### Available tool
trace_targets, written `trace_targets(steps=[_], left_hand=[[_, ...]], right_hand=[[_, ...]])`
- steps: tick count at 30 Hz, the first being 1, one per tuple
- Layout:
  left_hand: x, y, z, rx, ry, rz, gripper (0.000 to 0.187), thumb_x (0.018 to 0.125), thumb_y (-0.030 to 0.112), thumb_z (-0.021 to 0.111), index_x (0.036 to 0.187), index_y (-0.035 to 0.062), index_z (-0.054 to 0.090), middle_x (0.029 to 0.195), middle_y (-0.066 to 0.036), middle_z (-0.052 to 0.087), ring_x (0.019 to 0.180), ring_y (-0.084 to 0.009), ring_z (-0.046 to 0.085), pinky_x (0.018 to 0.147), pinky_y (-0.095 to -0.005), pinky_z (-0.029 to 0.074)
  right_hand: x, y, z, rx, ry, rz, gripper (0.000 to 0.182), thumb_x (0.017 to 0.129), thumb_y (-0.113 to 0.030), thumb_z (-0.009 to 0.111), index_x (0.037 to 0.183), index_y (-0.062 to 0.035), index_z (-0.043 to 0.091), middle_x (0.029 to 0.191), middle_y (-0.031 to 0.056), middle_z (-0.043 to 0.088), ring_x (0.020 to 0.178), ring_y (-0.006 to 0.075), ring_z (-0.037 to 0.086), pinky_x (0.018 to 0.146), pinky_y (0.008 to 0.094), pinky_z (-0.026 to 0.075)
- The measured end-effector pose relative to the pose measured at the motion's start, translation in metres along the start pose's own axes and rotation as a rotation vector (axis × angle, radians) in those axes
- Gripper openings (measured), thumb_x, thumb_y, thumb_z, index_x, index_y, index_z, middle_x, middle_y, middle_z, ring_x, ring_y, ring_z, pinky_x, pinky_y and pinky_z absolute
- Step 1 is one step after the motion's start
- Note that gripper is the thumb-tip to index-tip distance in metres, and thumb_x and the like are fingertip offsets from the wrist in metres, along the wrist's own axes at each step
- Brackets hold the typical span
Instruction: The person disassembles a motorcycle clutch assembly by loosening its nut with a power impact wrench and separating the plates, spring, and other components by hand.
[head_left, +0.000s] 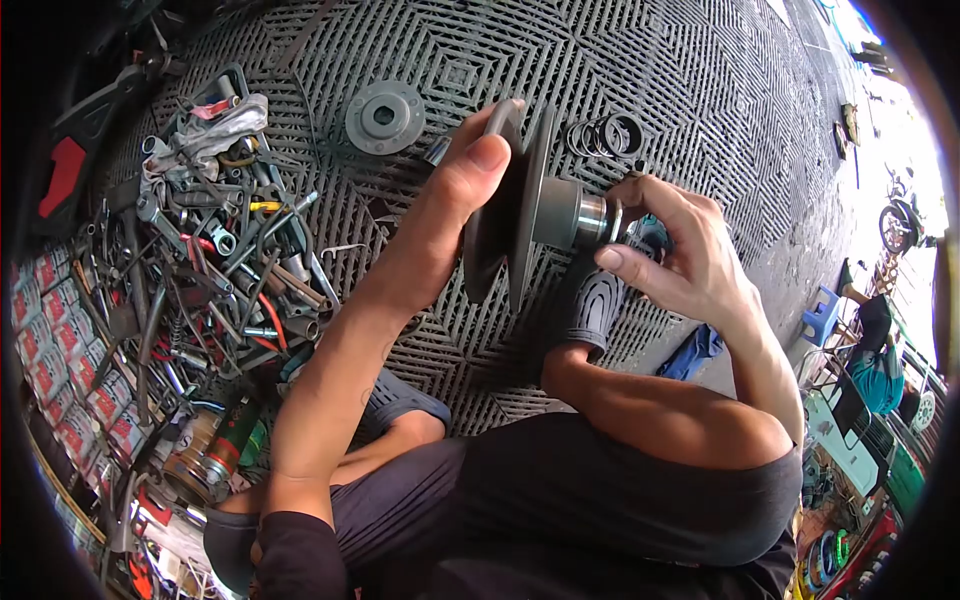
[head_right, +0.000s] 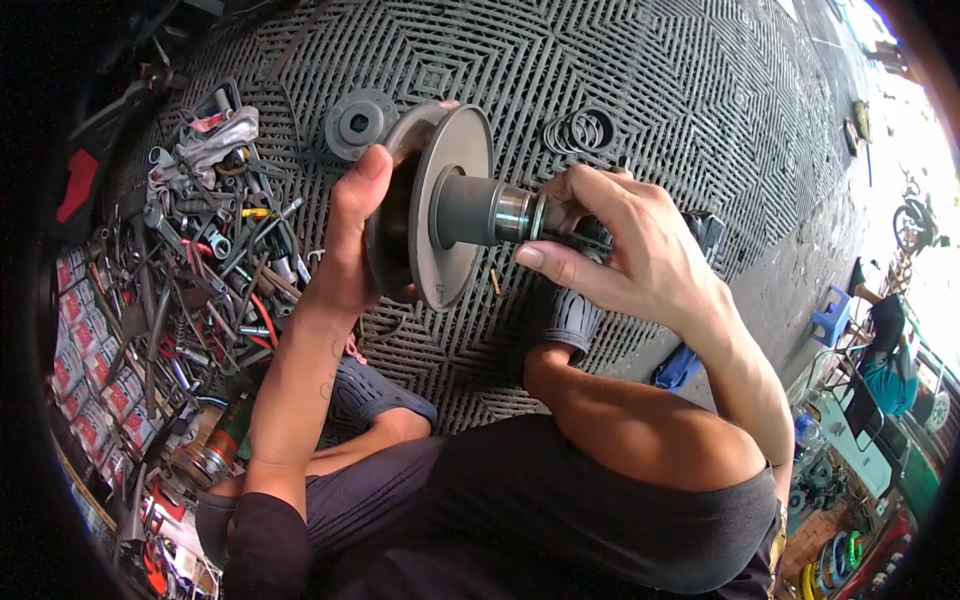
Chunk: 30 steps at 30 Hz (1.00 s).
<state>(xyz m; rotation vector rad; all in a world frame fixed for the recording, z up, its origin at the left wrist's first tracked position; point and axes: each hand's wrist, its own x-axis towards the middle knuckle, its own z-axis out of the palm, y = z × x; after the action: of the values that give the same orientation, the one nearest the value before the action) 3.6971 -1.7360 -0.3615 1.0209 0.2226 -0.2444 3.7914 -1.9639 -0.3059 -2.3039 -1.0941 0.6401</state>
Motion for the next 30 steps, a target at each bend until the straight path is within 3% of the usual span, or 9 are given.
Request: trace_targets(steps=[5, 8, 9, 12, 17, 20, 29, 30], left_hand=[[0.001, -0.007, -0.003, 0.004, -0.032, 0.058, 0.078, 0.098, 0.060, 0.038, 0.151, 0.0026, 0.033, 0.144, -0.012, 0.047, 0.130, -0.0204, 0.048, 0.110, -0.0363, 0.037], [0.004, -0.013, -0.005, 0.033, -0.028, 0.171, 0.066, 0.100, 0.048, 0.046, 0.148, 0.0047, 0.035, 0.121, -0.004, 0.050, 0.108, -0.0120, 0.048, 0.098, -0.0284, 0.037], [0.003, -0.013, -0.005, 0.034, -0.027, 0.170, 0.066, 0.100, 0.048, 0.046, 0.148, 0.0047, 0.035, 0.121, -0.004, 0.050, 0.108, -0.0120, 0.048, 0.098, -0.0284, 0.037], [0.002, -0.013, -0.004, 0.029, -0.021, 0.136, 0.065, 0.100, 0.047, 0.047, 0.148, 0.0057, 0.035, 0.119, -0.004, 0.050, 0.104, -0.0114, 0.047, 0.095, -0.0272, 0.036], [0.001, -0.013, -0.007, 0.047, -0.055, 0.114, 0.063, 0.100, 0.046, 0.046, 0.149, 0.0072, 0.034, 0.119, -0.005, 0.050, 0.102, -0.0112, 0.046, 0.094, -0.0270, 0.037], [0.001, -0.012, -0.004, 0.013, -0.048, 0.112, 0.064, 0.101, 0.046, 0.045, 0.148, 0.0051, 0.034, 0.121, -0.006, 0.049, 0.107, -0.0128, 0.047, 0.098, -0.0281, 0.036], [0.001, -0.010, -0.005, -0.054, -0.045, 0.087, 0.066, 0.101, 0.048, 0.044, 0.146, -0.0001, 0.036, 0.127, -0.007, 0.048, 0.120, -0.0151, 0.043, 0.106, -0.0298, 0.030], [0.001, -0.009, -0.006, 0.000, -0.041, 0.056, 0.070, 0.100, 0.053, 0.042, 0.148, 0.0017, 0.034, 0.128, -0.008, 0.050, 0.118, -0.0150, 0.047, 0.104, -0.0304, 0.035]], right_hand=[[-0.002, -0.011, -0.006, 0.215, -0.066, 0.205, 0.056, 0.083, -0.041, 0.076, 0.105, 0.0068, 0.061, 0.088, 0.0136, 0.068, 0.078, 0.0162, 0.068, 0.066, 0.0308, 0.052], [-0.002, -0.021, -0.006, 0.405, -0.015, 0.308, 0.048, 0.080, -0.028, 0.081, 0.106, 0.0068, 0.062, 0.092, 0.0140, 0.069, 0.082, 0.0153, 0.068, 0.071, 0.0309, 0.054], [-0.002, -0.019, -0.004, 0.405, -0.015, 0.307, 0.048, 0.080, -0.028, 0.081, 0.106, 0.0068, 0.062, 0.092, 0.0140, 0.069, 0.082, 0.0153, 0.068, 0.071, 0.0309, 0.054], [-0.006, -0.009, 0.004, 0.277, 0.107, 0.076, 0.048, 0.074, -0.020, 0.085, 0.108, 0.0059, 0.062, 0.095, 0.0142, 0.070, 0.083, 0.0188, 0.070, 0.075, 0.0321, 0.056], [-0.007, -0.006, 0.005, 0.127, 0.156, -0.062, 0.049, 0.073, -0.019, 0.085, 0.109, 0.0052, 0.063, 0.099, 0.0162, 0.070, 0.087, 0.0249, 0.071, 0.078, 0.0329, 0.057], [-0.008, -0.005, 0.005, 0.021, 0.190, -0.188, 0.044, 0.073, -0.011, 0.083, 0.109, 0.0056, 0.063, 0.105, 0.0182, 0.069, 0.090, 0.0301, 0.070, 0.078, 0.0339, 0.057], [-0.007, 0.000, 0.007, -0.118, 0.243, -0.440, 0.039, 0.073, 0.001, 0.079, 0.109, 0.0054, 0.063, 0.111, 0.0213, 0.067, 0.094, 0.0302, 0.070, 0.076, 0.0356, 0.057], [-0.008, -0.001, 0.008, -0.083, 0.237, -0.393, 0.040, 0.073, 0.001, 0.079, 0.109, 0.0052, 0.063, 0.111, 0.0218, 0.067, 0.095, 0.0307, 0.070, 0.076, 0.0357, 0.058]])
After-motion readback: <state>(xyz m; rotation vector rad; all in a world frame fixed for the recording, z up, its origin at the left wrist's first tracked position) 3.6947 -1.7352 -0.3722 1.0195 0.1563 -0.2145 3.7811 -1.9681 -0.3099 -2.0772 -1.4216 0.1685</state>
